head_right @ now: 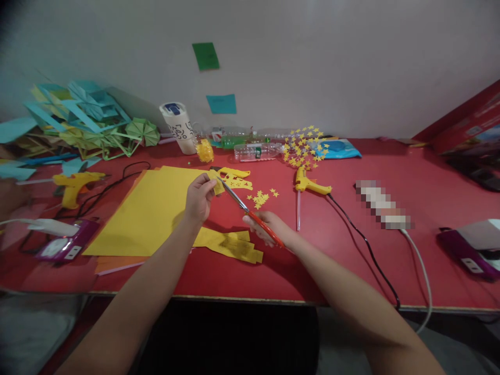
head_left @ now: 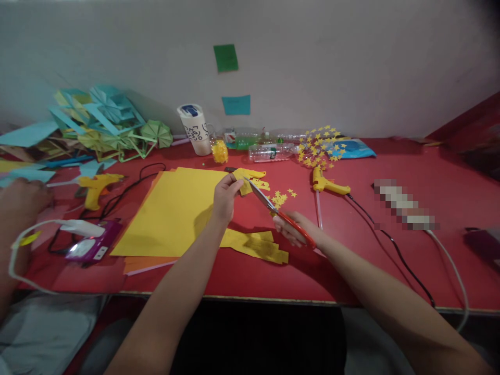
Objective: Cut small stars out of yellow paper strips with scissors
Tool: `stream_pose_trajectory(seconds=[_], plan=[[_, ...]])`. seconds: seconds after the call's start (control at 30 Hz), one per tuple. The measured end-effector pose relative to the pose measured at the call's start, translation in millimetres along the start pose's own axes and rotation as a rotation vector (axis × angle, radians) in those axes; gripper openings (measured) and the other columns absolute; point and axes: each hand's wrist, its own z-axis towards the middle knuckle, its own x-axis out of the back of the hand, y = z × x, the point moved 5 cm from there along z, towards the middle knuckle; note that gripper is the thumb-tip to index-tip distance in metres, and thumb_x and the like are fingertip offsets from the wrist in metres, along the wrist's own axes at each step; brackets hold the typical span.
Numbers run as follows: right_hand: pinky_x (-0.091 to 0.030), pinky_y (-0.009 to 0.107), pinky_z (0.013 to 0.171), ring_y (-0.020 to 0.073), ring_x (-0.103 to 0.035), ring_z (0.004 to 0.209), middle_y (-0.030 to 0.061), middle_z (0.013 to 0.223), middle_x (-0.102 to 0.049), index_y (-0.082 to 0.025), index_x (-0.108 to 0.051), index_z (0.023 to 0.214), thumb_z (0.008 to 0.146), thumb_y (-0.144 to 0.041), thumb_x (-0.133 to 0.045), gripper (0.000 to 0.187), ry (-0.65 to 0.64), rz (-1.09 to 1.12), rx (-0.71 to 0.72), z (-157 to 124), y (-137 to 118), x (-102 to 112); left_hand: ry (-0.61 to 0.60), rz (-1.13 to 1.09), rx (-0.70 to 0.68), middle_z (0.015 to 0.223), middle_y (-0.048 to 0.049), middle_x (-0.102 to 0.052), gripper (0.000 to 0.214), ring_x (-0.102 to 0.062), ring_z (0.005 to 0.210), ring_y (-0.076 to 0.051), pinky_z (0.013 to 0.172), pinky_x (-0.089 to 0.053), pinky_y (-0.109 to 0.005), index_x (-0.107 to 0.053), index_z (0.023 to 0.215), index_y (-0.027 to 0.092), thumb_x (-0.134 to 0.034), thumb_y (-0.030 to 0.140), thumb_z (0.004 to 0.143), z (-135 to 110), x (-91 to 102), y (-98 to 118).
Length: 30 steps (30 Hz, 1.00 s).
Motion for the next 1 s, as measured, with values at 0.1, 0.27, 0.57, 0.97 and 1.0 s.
stream_pose_trajectory(seconds=[0.1,0.27,0.57,0.97,1.0], plan=[[-0.029,0.020,0.031,0.0041,-0.032,0.025,-0.0107,0.034,-0.035,-0.019,-0.044,0.063,0.073,-0.066,-0.053,0.049,-0.011,-0.005,0.000,0.4,-0.2,-0.1,-0.008,0.010,0.005,0.056,0.0033,-0.051,0.011,-0.045,0.051,-0.006,0.048,-0.038,-0.019,-0.054,0.062,0.016,-0.064,0.021,0.063,-0.9,-0.5,-0.8],[-0.031,0.021,0.033,0.0040,-0.035,0.026,-0.0101,0.036,-0.038,-0.018,-0.046,0.064,0.069,-0.071,-0.051,0.054,0.011,-0.028,0.019,1.1,1.0,1.1,-0.032,0.015,0.014,0.058,0.0034,-0.053,0.010,-0.045,0.052,-0.006,0.047,-0.035,-0.018,-0.056,0.062,0.016,-0.065,0.021,0.062,-2.4,-2.3,-3.0],[-0.031,0.019,0.032,0.0040,-0.032,0.027,-0.0105,0.037,-0.036,-0.019,-0.044,0.065,0.076,-0.062,-0.051,0.045,0.015,-0.033,0.048,1.6,3.1,2.6,-0.006,0.012,0.030,0.055,0.0036,-0.051,0.015,-0.044,0.051,-0.006,0.048,-0.037,-0.018,-0.054,0.058,0.016,-0.067,0.022,0.058,-2.7,-3.6,0.2],[-0.032,0.019,0.034,0.0037,-0.035,0.030,-0.0105,0.040,-0.036,-0.018,-0.044,0.066,0.074,-0.063,-0.054,0.046,0.023,-0.065,0.040,0.1,1.4,2.2,-0.006,0.014,0.020,0.053,0.0041,-0.050,0.015,-0.043,0.051,-0.006,0.048,-0.036,-0.018,-0.052,0.057,0.016,-0.066,0.022,0.059,-3.6,-3.3,-0.1],[-0.033,0.019,0.034,0.0038,-0.035,0.030,-0.0105,0.040,-0.036,-0.018,-0.044,0.066,0.074,-0.063,-0.054,0.047,0.020,-0.066,0.036,0.2,1.4,1.9,-0.006,0.015,0.017,0.053,0.0041,-0.050,0.015,-0.043,0.051,-0.006,0.048,-0.036,-0.018,-0.052,0.057,0.016,-0.066,0.021,0.059,-3.5,-3.1,0.0]])
